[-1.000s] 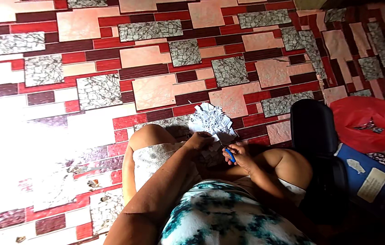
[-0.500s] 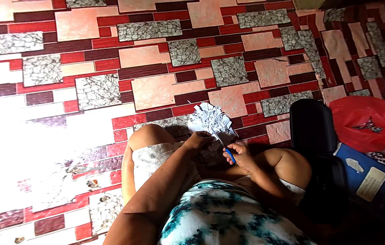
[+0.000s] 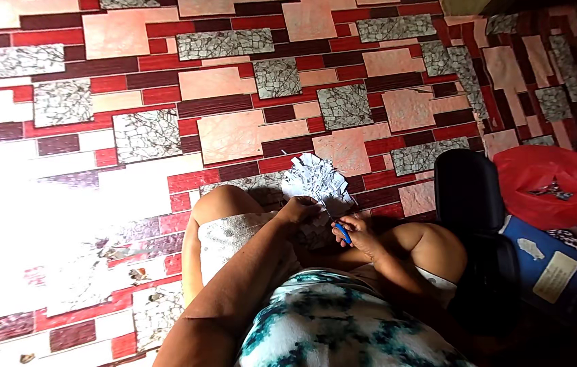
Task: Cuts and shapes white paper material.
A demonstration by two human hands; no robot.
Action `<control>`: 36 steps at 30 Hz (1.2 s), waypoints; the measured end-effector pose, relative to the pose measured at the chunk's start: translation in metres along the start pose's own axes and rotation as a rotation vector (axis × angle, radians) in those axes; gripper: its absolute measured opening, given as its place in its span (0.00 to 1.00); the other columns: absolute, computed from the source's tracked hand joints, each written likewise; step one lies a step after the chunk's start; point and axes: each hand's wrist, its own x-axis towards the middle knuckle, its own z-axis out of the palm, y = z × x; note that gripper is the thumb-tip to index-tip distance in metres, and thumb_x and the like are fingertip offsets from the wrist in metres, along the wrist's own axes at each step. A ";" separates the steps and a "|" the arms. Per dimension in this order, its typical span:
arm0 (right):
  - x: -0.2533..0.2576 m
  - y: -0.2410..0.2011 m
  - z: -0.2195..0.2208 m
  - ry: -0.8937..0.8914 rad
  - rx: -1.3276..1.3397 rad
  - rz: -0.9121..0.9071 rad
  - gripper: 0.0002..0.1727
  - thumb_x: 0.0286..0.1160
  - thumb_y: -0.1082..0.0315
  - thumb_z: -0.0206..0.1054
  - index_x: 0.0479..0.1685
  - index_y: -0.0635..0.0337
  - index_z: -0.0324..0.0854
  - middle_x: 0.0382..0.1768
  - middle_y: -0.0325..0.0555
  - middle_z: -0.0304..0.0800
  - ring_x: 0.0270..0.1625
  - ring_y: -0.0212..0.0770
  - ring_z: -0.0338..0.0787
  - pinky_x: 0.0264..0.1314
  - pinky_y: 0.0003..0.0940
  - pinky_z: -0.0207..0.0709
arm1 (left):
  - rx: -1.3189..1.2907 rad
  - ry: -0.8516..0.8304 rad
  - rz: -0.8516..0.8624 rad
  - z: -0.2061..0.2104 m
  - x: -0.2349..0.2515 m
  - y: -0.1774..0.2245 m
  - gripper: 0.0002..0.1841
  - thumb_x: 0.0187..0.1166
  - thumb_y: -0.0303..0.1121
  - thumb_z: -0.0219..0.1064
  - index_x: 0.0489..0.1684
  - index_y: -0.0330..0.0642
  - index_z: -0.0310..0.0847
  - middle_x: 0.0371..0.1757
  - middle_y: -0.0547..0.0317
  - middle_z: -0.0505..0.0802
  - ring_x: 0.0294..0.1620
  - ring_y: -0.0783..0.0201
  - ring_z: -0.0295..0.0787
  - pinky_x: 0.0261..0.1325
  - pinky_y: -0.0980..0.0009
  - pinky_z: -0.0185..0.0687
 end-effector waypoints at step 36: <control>0.002 0.003 0.000 0.047 0.035 -0.003 0.12 0.78 0.70 0.69 0.54 0.68 0.80 0.26 0.35 0.87 0.23 0.25 0.83 0.26 0.18 0.77 | 0.008 0.093 -0.019 0.003 -0.003 0.003 0.04 0.84 0.25 0.65 0.46 0.32 0.80 0.29 0.56 0.91 0.23 0.71 0.86 0.29 0.78 0.83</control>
